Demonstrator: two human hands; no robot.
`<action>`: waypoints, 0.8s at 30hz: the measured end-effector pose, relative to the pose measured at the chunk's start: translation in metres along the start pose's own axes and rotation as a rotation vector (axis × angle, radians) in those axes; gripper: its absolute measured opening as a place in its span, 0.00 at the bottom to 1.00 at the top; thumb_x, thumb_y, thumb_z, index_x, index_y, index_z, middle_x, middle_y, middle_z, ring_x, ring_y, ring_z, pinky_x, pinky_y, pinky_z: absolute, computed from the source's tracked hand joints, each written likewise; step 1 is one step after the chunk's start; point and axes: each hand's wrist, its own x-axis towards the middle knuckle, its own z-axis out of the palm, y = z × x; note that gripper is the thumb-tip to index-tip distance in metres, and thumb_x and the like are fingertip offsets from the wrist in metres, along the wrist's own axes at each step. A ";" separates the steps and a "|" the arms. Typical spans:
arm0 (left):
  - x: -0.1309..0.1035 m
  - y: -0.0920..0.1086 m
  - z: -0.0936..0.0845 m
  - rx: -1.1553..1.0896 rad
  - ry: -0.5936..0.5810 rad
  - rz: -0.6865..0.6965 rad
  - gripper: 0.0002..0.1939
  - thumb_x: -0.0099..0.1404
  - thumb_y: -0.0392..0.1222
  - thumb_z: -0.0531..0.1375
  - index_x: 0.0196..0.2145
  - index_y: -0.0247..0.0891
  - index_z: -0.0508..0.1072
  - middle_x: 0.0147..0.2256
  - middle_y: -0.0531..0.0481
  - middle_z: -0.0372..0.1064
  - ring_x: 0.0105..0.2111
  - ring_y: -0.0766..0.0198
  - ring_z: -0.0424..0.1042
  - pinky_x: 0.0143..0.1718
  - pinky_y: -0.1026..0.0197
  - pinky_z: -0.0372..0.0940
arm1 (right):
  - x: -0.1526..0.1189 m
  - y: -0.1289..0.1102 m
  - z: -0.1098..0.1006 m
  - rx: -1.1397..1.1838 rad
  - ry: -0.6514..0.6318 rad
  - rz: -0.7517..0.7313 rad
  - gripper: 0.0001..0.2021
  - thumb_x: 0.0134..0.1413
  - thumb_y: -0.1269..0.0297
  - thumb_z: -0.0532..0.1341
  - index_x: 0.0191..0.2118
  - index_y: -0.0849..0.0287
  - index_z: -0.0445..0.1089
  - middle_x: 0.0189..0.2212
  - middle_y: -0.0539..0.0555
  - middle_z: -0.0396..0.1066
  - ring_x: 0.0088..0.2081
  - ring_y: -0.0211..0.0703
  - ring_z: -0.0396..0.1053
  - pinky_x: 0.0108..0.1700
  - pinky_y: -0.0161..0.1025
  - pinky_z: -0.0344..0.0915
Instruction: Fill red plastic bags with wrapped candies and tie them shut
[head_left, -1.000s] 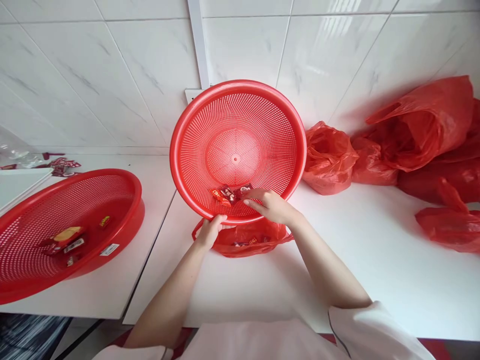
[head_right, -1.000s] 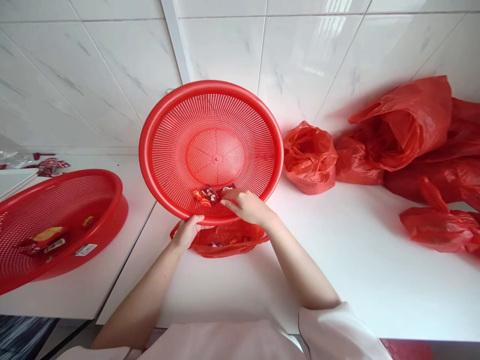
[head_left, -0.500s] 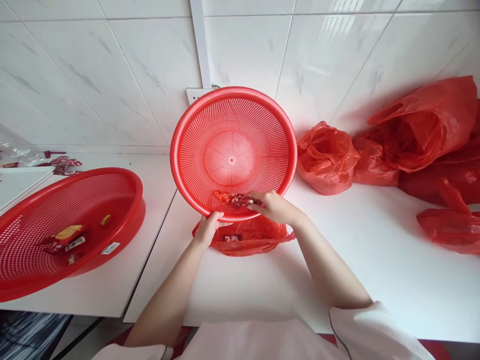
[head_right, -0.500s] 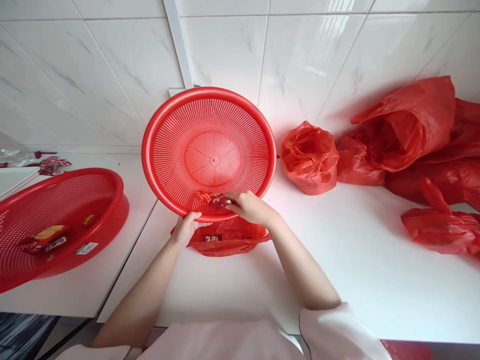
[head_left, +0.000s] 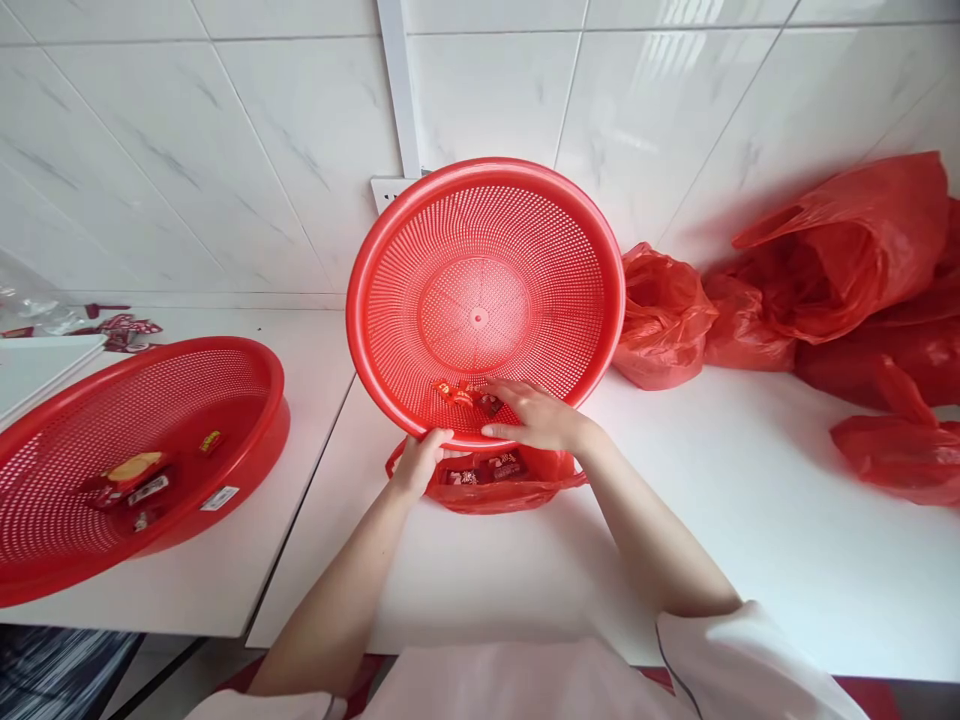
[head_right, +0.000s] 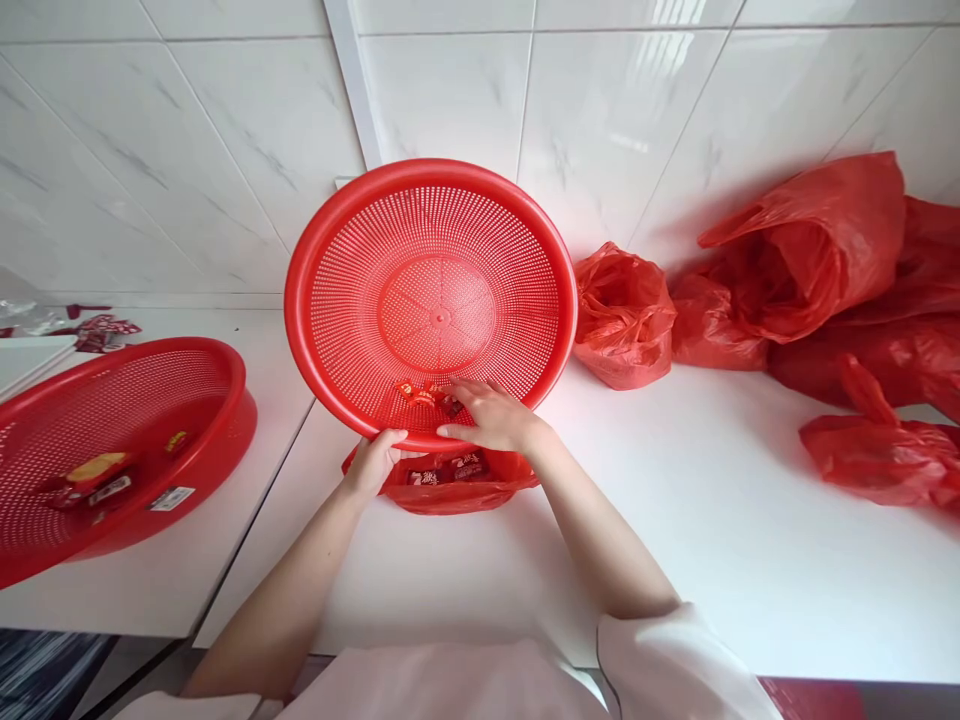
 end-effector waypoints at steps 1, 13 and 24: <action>0.000 0.000 0.000 0.010 0.005 0.001 0.07 0.56 0.43 0.61 0.26 0.37 0.71 0.38 0.47 0.74 0.41 0.53 0.74 0.40 0.54 0.71 | 0.000 0.002 0.001 0.008 -0.047 -0.001 0.32 0.52 0.47 0.62 0.61 0.55 0.60 0.56 0.61 0.66 0.57 0.57 0.63 0.58 0.56 0.57; 0.002 0.001 -0.004 0.097 0.044 0.046 0.07 0.56 0.45 0.60 0.28 0.38 0.71 0.37 0.49 0.73 0.41 0.54 0.74 0.42 0.52 0.70 | -0.009 -0.010 -0.018 0.303 0.050 0.053 0.10 0.60 0.58 0.57 0.42 0.56 0.70 0.33 0.51 0.77 0.32 0.38 0.73 0.37 0.36 0.67; -0.007 0.006 0.006 0.108 -0.019 -0.019 0.07 0.55 0.45 0.61 0.31 0.41 0.73 0.38 0.49 0.75 0.43 0.52 0.74 0.39 0.56 0.70 | 0.001 -0.012 0.001 0.123 0.044 -0.029 0.25 0.63 0.50 0.52 0.61 0.55 0.60 0.57 0.59 0.65 0.56 0.51 0.64 0.57 0.51 0.60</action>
